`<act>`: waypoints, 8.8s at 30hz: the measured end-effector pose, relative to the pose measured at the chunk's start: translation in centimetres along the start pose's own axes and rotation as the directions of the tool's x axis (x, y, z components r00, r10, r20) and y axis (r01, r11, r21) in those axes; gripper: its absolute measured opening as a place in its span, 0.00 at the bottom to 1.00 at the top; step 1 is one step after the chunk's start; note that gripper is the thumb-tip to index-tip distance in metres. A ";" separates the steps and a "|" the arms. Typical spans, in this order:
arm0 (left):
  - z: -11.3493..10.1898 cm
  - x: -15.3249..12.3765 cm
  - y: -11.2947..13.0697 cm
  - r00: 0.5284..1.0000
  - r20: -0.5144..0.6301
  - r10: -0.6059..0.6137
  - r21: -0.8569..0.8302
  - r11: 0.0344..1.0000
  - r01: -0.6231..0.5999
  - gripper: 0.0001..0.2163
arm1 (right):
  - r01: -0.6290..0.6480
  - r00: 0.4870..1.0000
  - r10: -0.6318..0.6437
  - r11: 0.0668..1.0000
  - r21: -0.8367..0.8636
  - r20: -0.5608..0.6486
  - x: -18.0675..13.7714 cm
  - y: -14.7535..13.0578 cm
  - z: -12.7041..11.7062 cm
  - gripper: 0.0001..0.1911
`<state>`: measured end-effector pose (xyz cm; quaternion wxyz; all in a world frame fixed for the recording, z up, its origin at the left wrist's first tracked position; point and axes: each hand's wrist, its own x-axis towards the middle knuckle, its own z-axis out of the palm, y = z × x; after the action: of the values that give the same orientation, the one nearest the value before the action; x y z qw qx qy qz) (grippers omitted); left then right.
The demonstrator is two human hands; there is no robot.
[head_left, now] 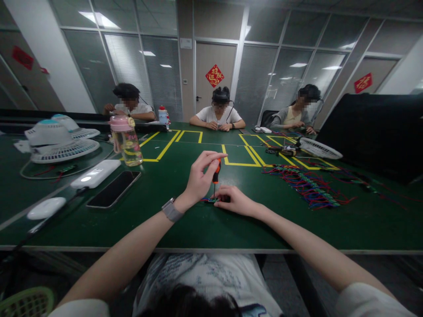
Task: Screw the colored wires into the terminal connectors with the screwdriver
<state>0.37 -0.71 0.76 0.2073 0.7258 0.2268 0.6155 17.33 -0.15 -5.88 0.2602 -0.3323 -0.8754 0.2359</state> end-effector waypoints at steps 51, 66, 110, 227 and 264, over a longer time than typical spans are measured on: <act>0.3 -0.1 -0.2 0.995 -0.085 0.057 0.134 0.990 -0.046 0.05 | 0.053 0.997 -0.053 0.999 -0.001 0.063 -0.2 -0.4 -0.7 0.16; 0.2 -0.3 -0.2 0.991 -0.098 0.086 0.123 0.990 -0.074 0.10 | 0.081 0.983 -0.078 0.997 -0.007 0.167 -0.4 -0.4 -1.7 0.23; -0.2 0.1 -0.5 1.000 -0.023 0.012 0.024 1.000 -0.011 0.12 | 0.130 0.988 -0.124 0.990 -0.053 0.096 -0.4 -0.3 -1.6 0.23; 0.7 -0.4 0.0 0.999 -0.017 0.029 0.155 0.988 -0.026 0.13 | 0.062 0.994 -0.064 0.998 -0.031 -0.086 0.1 0.5 0.5 0.06; 0.7 -0.6 0.2 0.991 -0.083 0.101 0.126 0.988 -0.090 0.07 | 0.107 0.989 -0.114 0.991 -0.077 -0.092 0.0 0.2 0.5 0.07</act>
<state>1.00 -1.22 0.33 0.1225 0.7190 0.2381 0.6414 17.12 -0.17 -6.34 0.3025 -0.3035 -0.8868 0.1731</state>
